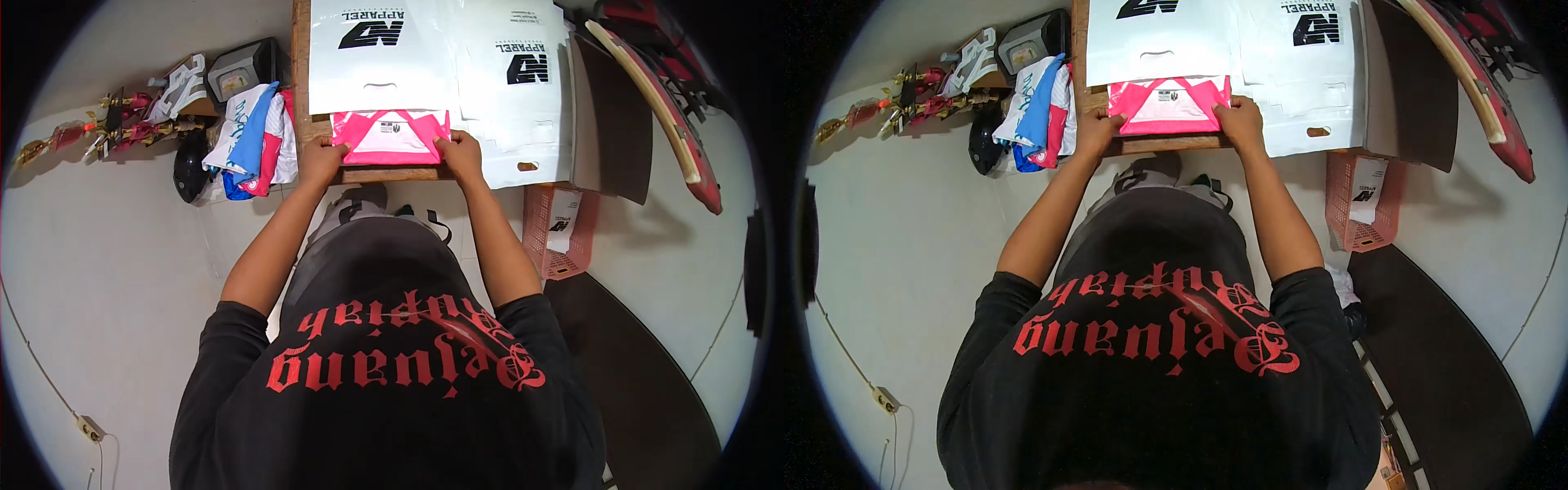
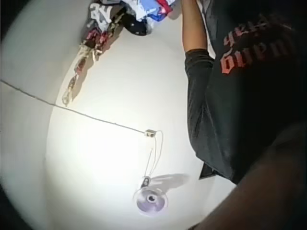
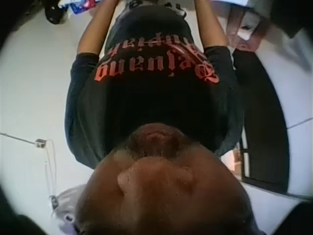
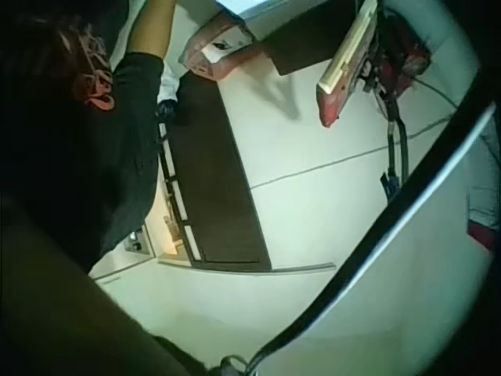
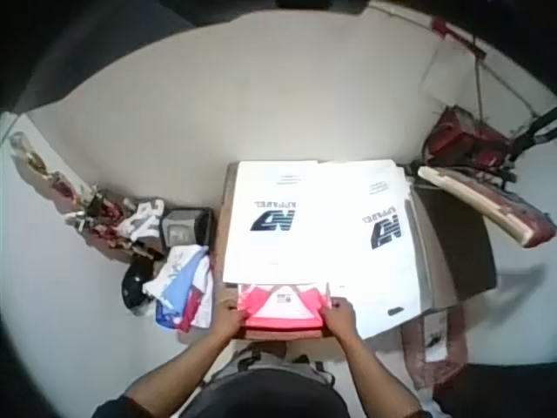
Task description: Apply a heat transfer to a jersey using a heat press machine and then fold and bag the item.
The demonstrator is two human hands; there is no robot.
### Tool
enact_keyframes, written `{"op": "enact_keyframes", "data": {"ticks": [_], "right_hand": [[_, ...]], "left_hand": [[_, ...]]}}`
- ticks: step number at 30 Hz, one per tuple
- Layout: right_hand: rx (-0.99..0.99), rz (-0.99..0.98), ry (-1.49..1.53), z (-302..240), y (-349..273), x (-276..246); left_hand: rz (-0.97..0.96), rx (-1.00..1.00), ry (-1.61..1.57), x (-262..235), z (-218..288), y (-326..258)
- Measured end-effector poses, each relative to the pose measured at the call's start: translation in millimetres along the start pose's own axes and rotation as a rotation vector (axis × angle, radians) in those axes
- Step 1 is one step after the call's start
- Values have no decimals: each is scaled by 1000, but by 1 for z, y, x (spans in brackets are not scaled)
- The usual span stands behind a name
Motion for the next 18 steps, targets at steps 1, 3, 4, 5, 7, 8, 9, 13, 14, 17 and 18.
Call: {"op": "enact_keyframes", "data": {"ticks": [1, 3, 4, 5, 7, 8, 9, 13, 14, 17, 18], "right_hand": [[-78, 19, 85, 5, -9, -4], [-78, 19, 88, 9, -32, -11], [-10, -95, 168, 13, -44, -11], [5, -106, 197, 18, -54, -13], [42, -52, 350, 34, -69, -9], [31, -29, 281, 41, -74, -11], [-119, 68, 435, 59, -69, -8], [-455, 274, 115, 36, -102, -24], [-433, 186, -43, 14, -120, -32], [-584, 230, -187, -18, -149, -42], [-610, 223, -280, -20, -150, -37]], "left_hand": [[-42, -13, -23, 1, 1, -12], [-60, 0, -140, 0, 6, -38], [-88, -134, -215, 1, 4, -58], [-175, -174, -276, 5, 1, -70], [-190, -306, -396, 9, -9, -94], [-148, -368, -436, 11, -9, -109], [-282, -433, -450, 19, -12, -114], [-125, -318, -383, 26, -20, -144], [-101, -216, -356, 29, -14, -150], [-59, -53, -379, 47, 6, -164], [-59, -49, -399, 53, 10, -167]]}}
Point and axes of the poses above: each hand's wrist, its own y-axis towards the middle knuckle, its own x-axis out of the palm, z = x × y, the point moved 5 cm from there along y, towards the middle knuckle, and after that the axes turned 7 degrees about -y, right-handed, at the moved point
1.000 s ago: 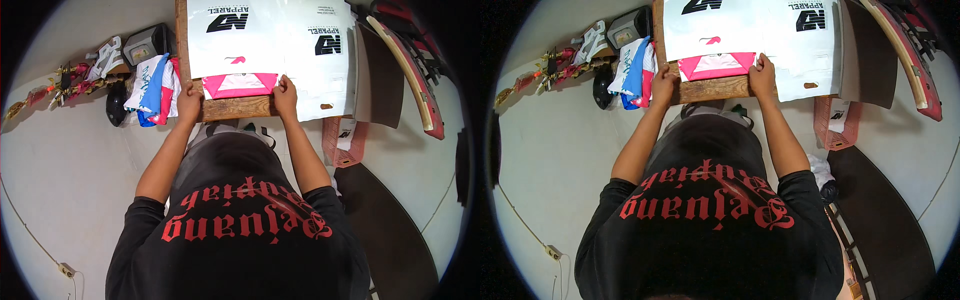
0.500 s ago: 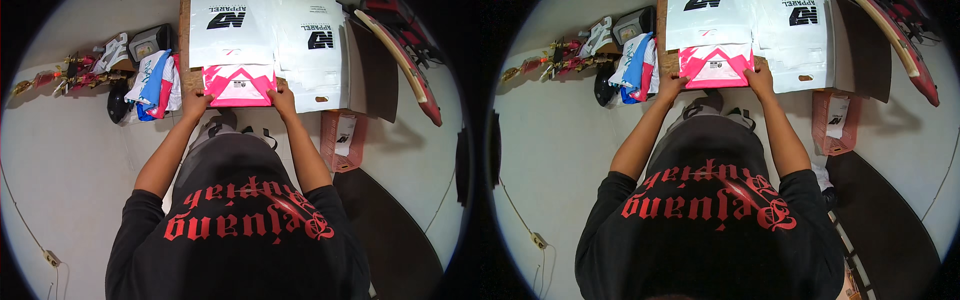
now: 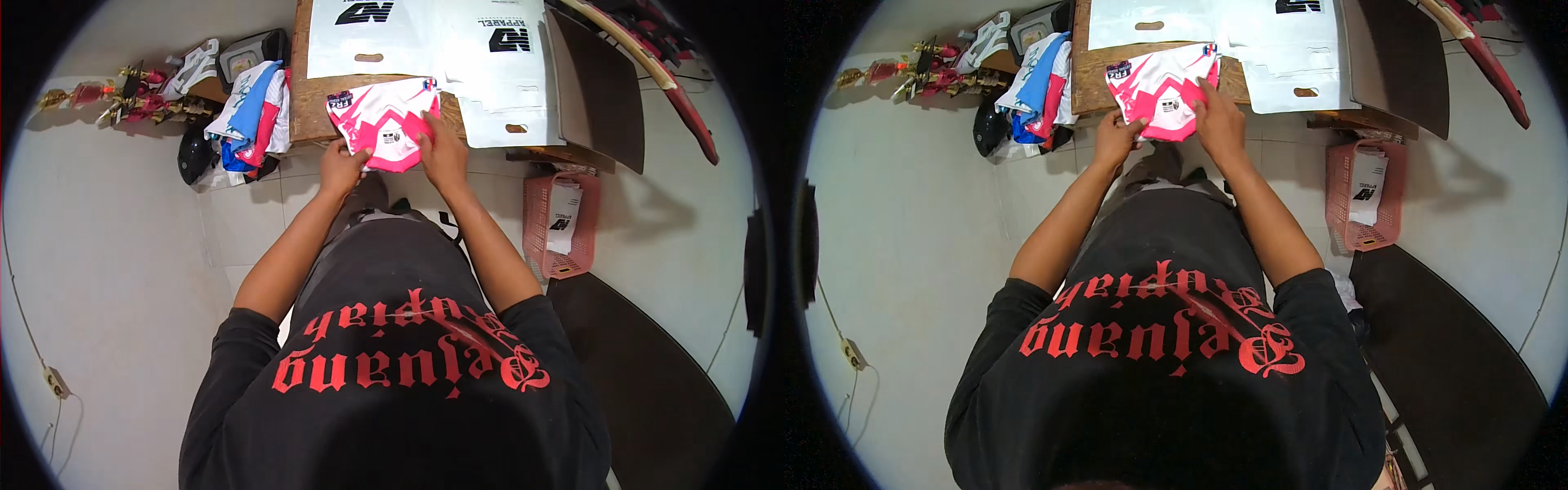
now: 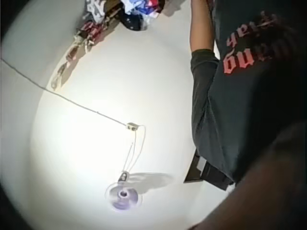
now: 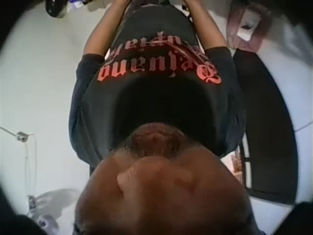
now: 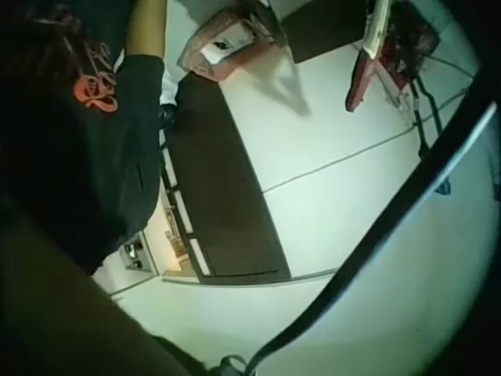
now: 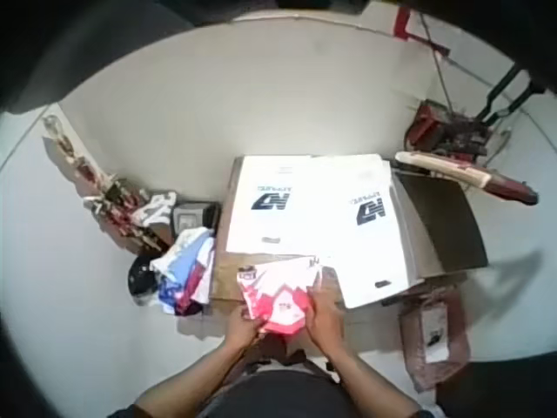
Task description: Apply a heat transfer to a jersey using a heat press machine and then fold and bag the item.
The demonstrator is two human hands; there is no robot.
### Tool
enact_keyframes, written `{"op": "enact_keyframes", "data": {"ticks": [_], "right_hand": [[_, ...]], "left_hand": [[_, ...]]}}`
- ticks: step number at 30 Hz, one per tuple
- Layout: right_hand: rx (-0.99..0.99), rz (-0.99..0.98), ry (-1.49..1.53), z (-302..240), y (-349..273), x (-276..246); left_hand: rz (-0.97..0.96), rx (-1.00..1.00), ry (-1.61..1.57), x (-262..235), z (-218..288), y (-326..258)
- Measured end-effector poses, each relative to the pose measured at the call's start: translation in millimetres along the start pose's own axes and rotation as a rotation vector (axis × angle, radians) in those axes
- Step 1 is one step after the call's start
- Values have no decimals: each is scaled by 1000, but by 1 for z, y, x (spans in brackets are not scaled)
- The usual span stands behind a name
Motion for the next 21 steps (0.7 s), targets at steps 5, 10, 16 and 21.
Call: {"op": "enact_keyframes", "data": {"ticks": [5, 10, 16, 21], "right_hand": [[-61, -148, -137, -32, -9, 12], [-61, -431, -81, -31, -18, 24], [-135, -279, -228, -34, -23, 4], [-167, -222, -248, -22, -25, 1]], "left_hand": [[49, -10, -171, 39, -7, 3], [67, -2, -95, 51, -6, 11], [99, 52, -60, 62, -26, 19], [19, 48, -93, 73, -21, 10]]}}
Point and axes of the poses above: each hand's wrist, its own y-axis towards the middle knuckle, its own x-axis out of the palm, z = x × y, the point moved 5 cm from there along y, towards the middle knuckle, and after that the axes turned 7 degrees about -y, right-handed, at the moved point
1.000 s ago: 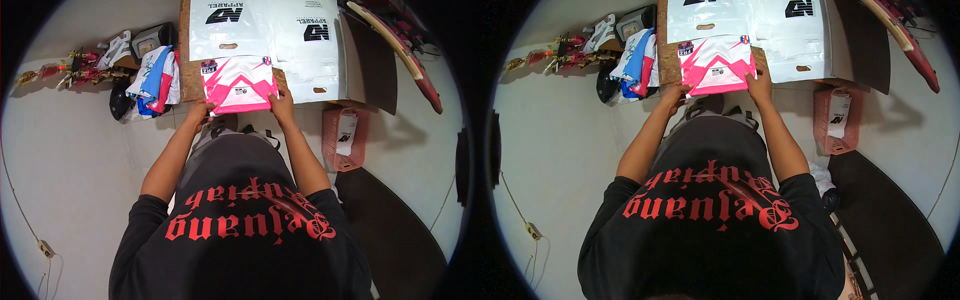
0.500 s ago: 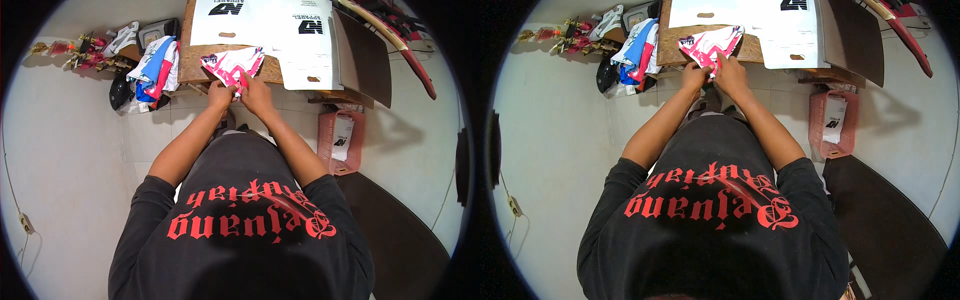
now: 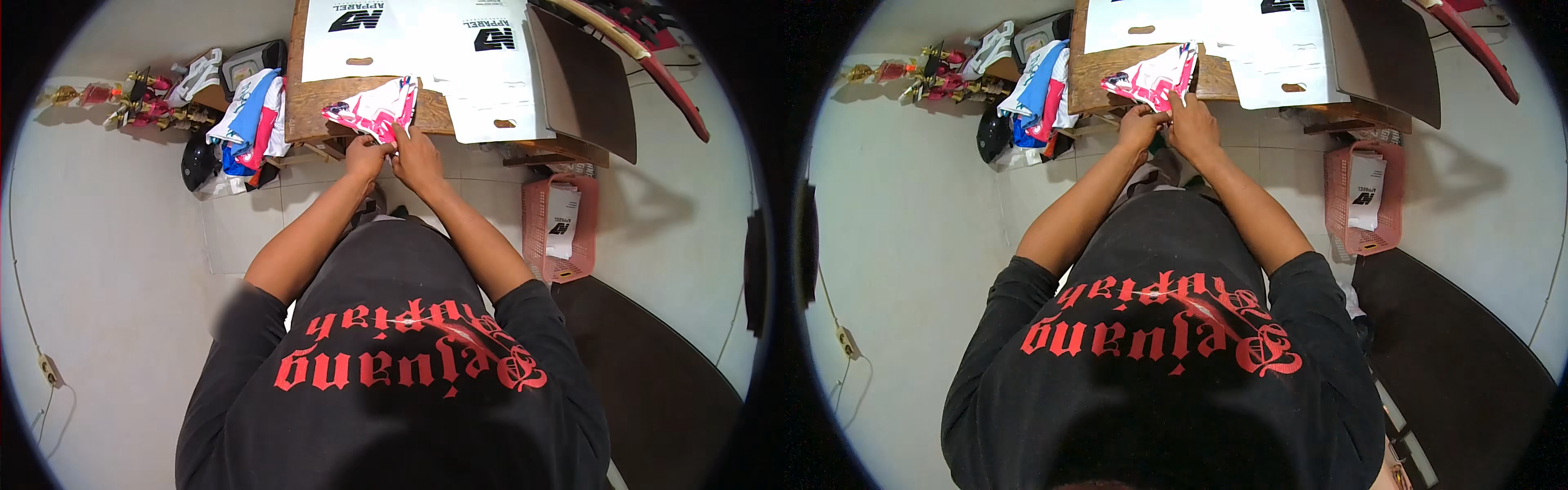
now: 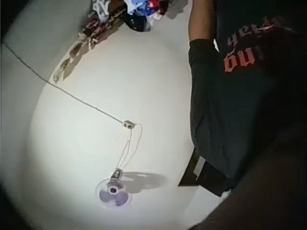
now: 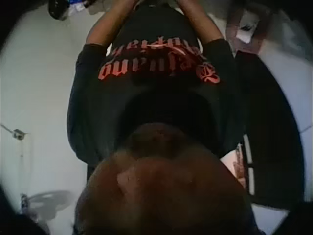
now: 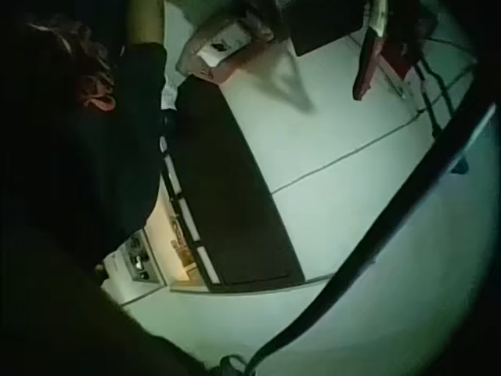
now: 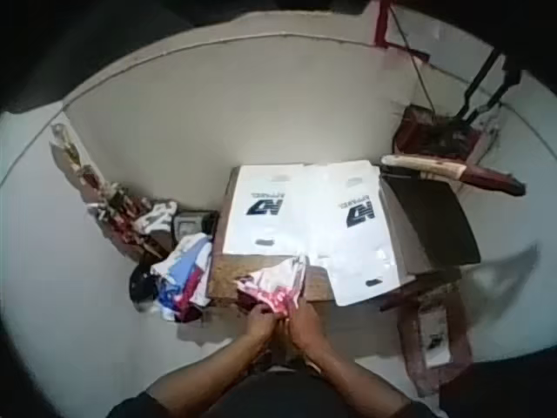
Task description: Apply a heat transfer to a jersey using a heat press machine and then fold and bag the item.
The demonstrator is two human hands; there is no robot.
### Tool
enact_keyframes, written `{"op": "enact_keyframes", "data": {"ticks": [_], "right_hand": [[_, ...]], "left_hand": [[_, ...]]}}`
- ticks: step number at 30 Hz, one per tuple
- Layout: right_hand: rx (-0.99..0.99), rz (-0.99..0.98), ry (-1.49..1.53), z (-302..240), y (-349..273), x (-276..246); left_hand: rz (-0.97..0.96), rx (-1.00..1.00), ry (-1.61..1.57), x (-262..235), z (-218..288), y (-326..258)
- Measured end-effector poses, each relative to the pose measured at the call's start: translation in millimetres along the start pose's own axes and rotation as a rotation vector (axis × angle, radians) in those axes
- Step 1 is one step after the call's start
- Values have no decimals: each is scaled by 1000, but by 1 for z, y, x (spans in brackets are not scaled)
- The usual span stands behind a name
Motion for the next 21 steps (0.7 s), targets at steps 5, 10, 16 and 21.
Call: {"op": "enact_keyframes", "data": {"ticks": [5, 10, 16, 21], "right_hand": [[36, 97, 54, 17, 0, -9], [95, 133, 107, 41, -4, -33], [79, 164, 91, 54, -9, -52], [109, 182, 24, 54, -4, -64]], "left_hand": [[-98, 32, 83, -13, 25, -9], [116, 477, 443, -57, 74, 25], [-3, 760, 792, -55, 126, 99], [-158, 948, 1132, -35, 125, 159]]}}
Point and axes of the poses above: each hand's wrist, its own y-axis towards the middle knuckle, its own x-axis out of the palm, z = x × y, the point moved 5 cm from there along y, towards the middle knuckle, and after that the axes turned 7 degrees about -y, right-handed, at the moved point
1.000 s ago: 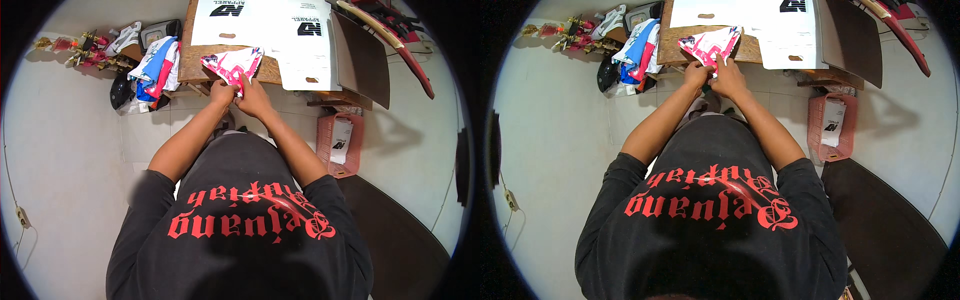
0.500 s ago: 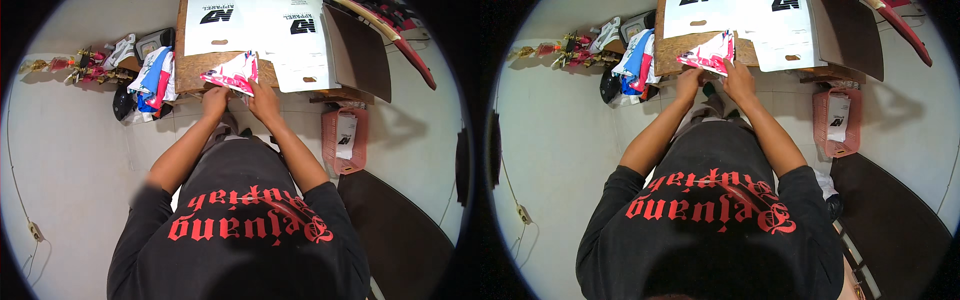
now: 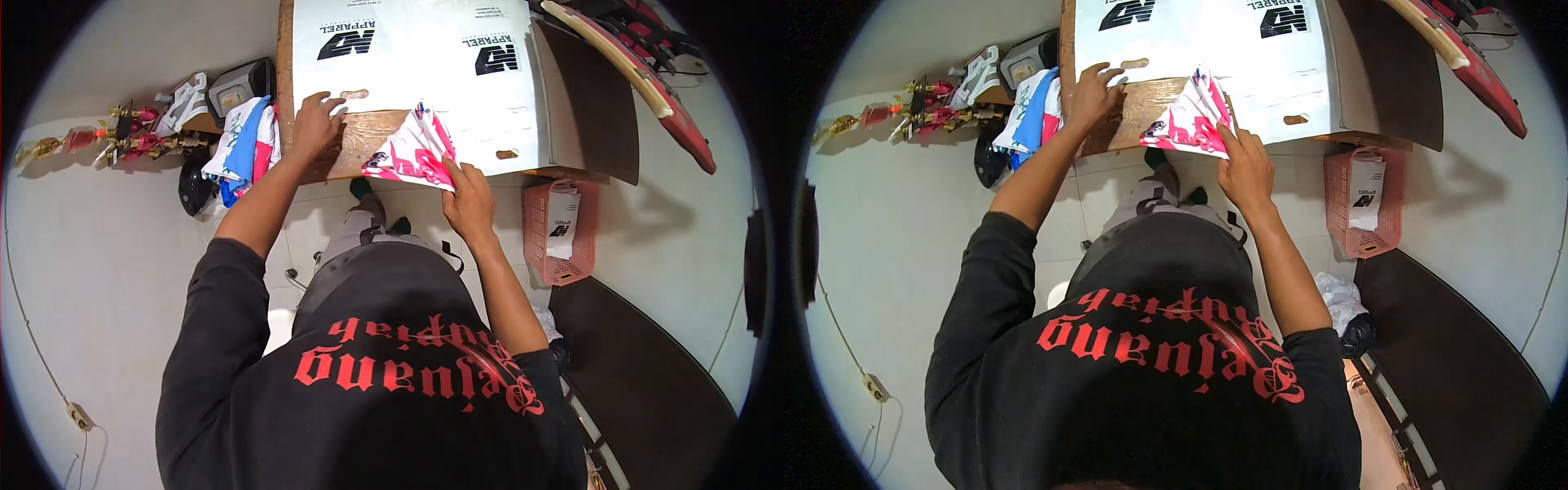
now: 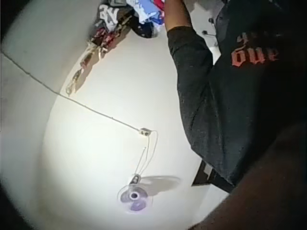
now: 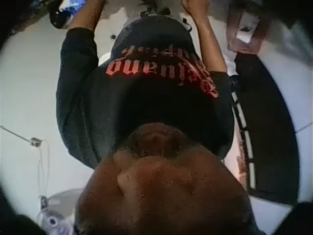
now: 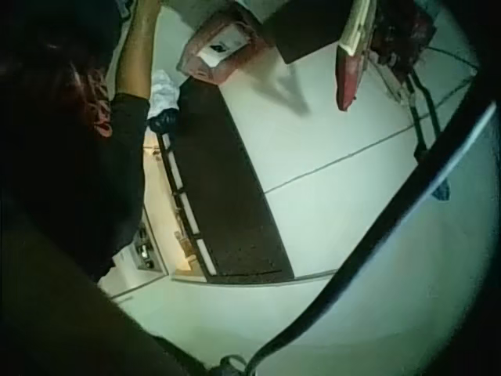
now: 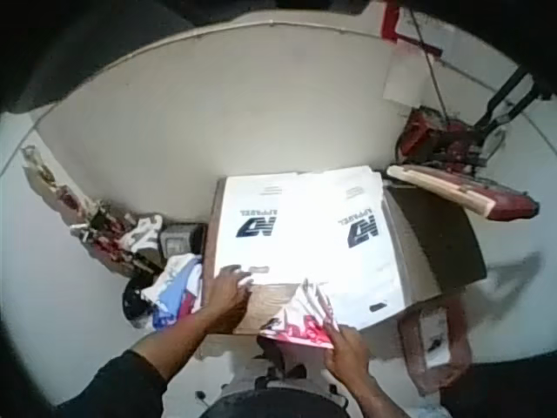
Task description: Apply a heat transfer to a jersey using a heat press machine and then fold and bag the item.
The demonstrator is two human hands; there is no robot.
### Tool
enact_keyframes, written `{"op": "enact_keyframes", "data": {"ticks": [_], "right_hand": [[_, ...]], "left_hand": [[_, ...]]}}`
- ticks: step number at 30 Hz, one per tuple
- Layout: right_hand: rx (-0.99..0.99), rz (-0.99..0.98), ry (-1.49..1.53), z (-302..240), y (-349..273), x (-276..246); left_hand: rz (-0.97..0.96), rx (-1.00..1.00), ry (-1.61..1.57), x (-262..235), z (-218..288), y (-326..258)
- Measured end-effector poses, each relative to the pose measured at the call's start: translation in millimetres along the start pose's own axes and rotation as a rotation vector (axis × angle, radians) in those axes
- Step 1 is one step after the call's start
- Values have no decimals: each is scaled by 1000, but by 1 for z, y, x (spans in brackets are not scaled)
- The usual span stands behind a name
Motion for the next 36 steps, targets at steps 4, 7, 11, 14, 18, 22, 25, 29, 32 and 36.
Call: {"op": "enact_keyframes", "data": {"ticks": [4, 7, 11, 14, 18, 22, 25, 29, 32, 36], "right_hand": [[30, 49, 35, 0, 8, -7], [53, 69, 74, 2, 11, -13], [58, 83, 73, 0, 17, -17], [73, 67, 99, 2, 19, -15], [45, 157, 173, -4, 21, -27], [83, 179, 322, -7, 22, -30], [130, 221, 396, -2, 21, -21], [234, 163, 400, 8, 25, 1], [260, 125, 380, 15, 26, 13], [166, 187, 325, 10, 28, 7]], "left_hand": [[-67, 171, 101, 20, -16, 18], [-122, 204, 71, 31, -20, 21], [-113, 190, 39, 30, -20, 24], [-58, 140, -83, 31, -17, 32], [-130, -91, -251, 28, 0, 51], [-163, -205, -421, 33, 12, 61], [-208, -328, -547, 30, 32, 67], [-179, -406, -631, 27, 43, 67], [-225, -519, -714, 31, 49, 60], [-280, -521, -732, 38, 51, 52]]}}
Point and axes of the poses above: each hand's wrist, its own y-axis towards the middle knuckle, its own x-axis out of the palm, z = x × y, the point moved 5 cm from there along y, towards the middle knuckle, and after that the axes turned 7 degrees about -y, right-handed, at the moved point
